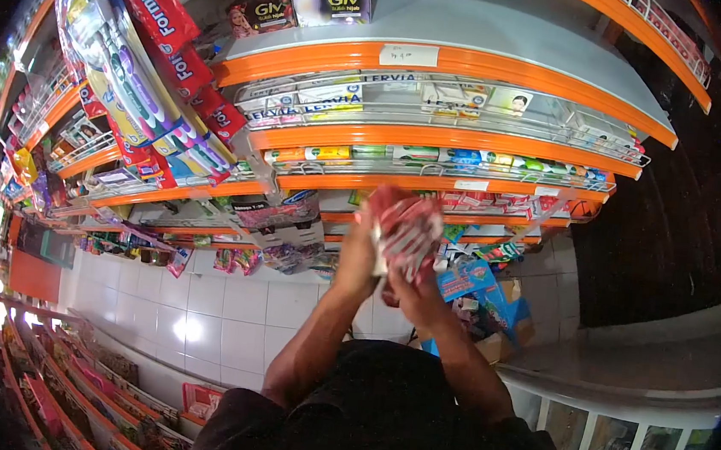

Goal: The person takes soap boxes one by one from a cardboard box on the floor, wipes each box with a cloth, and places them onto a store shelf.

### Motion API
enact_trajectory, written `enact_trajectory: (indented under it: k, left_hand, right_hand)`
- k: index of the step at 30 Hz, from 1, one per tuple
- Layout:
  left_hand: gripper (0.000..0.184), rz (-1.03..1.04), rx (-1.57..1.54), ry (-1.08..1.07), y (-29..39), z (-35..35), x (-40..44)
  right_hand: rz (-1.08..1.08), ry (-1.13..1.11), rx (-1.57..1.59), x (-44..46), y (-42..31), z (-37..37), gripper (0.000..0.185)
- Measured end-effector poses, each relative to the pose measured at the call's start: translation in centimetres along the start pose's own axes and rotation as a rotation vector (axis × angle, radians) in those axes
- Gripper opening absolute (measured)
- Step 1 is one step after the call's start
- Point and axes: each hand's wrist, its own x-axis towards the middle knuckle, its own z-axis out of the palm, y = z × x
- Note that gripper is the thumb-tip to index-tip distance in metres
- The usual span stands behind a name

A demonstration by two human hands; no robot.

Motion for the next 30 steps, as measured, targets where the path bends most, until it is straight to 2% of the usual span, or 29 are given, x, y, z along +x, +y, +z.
enact_trajectory:
  k: [1,2,4,5,7,8,9,10,11,12,14,15,17,20,21,22,23,24,25,26,27,28,30]
  left_hand:
    - [0.049,0.05,-0.074,-0.046,1.0,-0.3,0.5]
    - [0.049,0.042,-0.189,0.055,1.6,-1.1,1.4]
    - [0.048,0.098,-0.489,-0.008,2.5,-3.1,2.6]
    - [0.047,0.075,-0.589,-0.003,2.7,-3.9,3.2]
    - [0.046,0.06,-0.51,0.015,3.0,-3.8,2.8]
    - [0.045,0.033,-0.436,0.031,2.9,-3.3,2.6]
    - [0.044,-0.026,-0.469,0.124,3.0,-2.2,2.5]
    - [0.044,-0.032,-0.467,0.119,2.0,-3.4,3.4]
    - [0.042,-0.163,-0.496,-0.123,0.3,-5.8,4.8]
    - [0.041,0.044,-0.239,-0.221,0.9,-3.9,2.8]
    - [0.039,0.516,0.262,-0.246,2.3,0.0,-1.4]
    - [0.04,0.207,0.056,-0.237,1.6,-1.7,0.3]
    - [0.042,-0.088,-0.15,-0.225,2.0,-1.8,1.0]
    - [0.044,-0.245,-0.281,-0.159,1.6,-2.9,1.2]
    - [0.047,-0.286,-0.359,-0.209,0.5,-5.5,3.3]
    - [0.044,-0.148,-0.203,-0.105,1.2,-5.3,3.4]
    - [0.041,-0.03,-0.03,0.018,1.9,-5.0,3.6]
    - [0.041,-0.022,-0.03,0.021,3.1,-4.0,2.9]
    - [0.037,-0.005,-0.272,-0.115,4.1,-3.3,2.3]
    - [0.033,0.011,-0.513,-0.255,5.1,-2.6,1.7]
    - [0.033,-0.006,-0.604,-0.309,6.1,-1.7,1.1]
    - [0.033,-0.008,-0.604,-0.309,6.0,-1.5,1.0]
    - [0.04,0.079,-0.106,-0.165,5.5,-1.1,0.9]
  right_hand:
    - [-0.122,-0.027,-0.127,-0.6,0.0,0.3,0.028]
    - [-0.401,-0.031,-0.338,-1.2,-0.1,0.6,0.035]
    - [-0.259,0.009,-0.201,-2.2,1.3,0.1,0.045]
    - [-0.162,0.148,-0.216,-2.0,2.9,0.0,0.048]
    - [0.036,0.343,-0.223,-1.0,4.3,-0.7,0.046]
    - [0.065,0.395,-0.214,-0.4,3.9,-0.8,0.046]
    - [0.045,0.404,-0.225,0.4,3.1,-0.7,0.046]
    - [-0.154,0.4,-0.199,1.4,2.4,-0.1,0.045]
    - [-0.351,0.382,-0.175,2.4,1.6,0.6,0.046]
    - [-0.443,0.296,-0.413,3.1,-0.3,0.7,0.047]
    - [-0.695,0.174,-0.854,4.6,-4.1,1.0,0.053]
    - [-0.776,0.153,-0.916,4.7,-3.8,0.5,0.053]
    - [-0.872,0.121,-0.979,5.1,-2.8,-0.7,0.053]
    - [-0.913,0.059,-0.986,4.4,0.9,-1.9,0.054]
    - [-0.878,0.0,-1.02,4.3,3.3,-2.8,0.055]
    - [-0.843,-0.059,-1.054,4.3,4.5,-3.3,0.055]
    - [-0.854,0.022,-0.906,3.7,-1.5,-2.6,0.048]
    - [-0.575,0.066,-0.428,3.3,2.6,-3.0,0.043]
    - [-0.28,0.1,0.043,2.7,7.5,-3.8,0.038]
    - [-0.1,0.251,0.085,2.7,9.7,-5.4,0.039]
    - [0.083,0.401,0.123,2.8,9.4,-6.1,0.041]
    - [0.0,0.67,0.4,3.6,9.6,-5.7,0.04]
    - [0.072,0.745,0.644,4.0,3.6,-5.8,0.038]
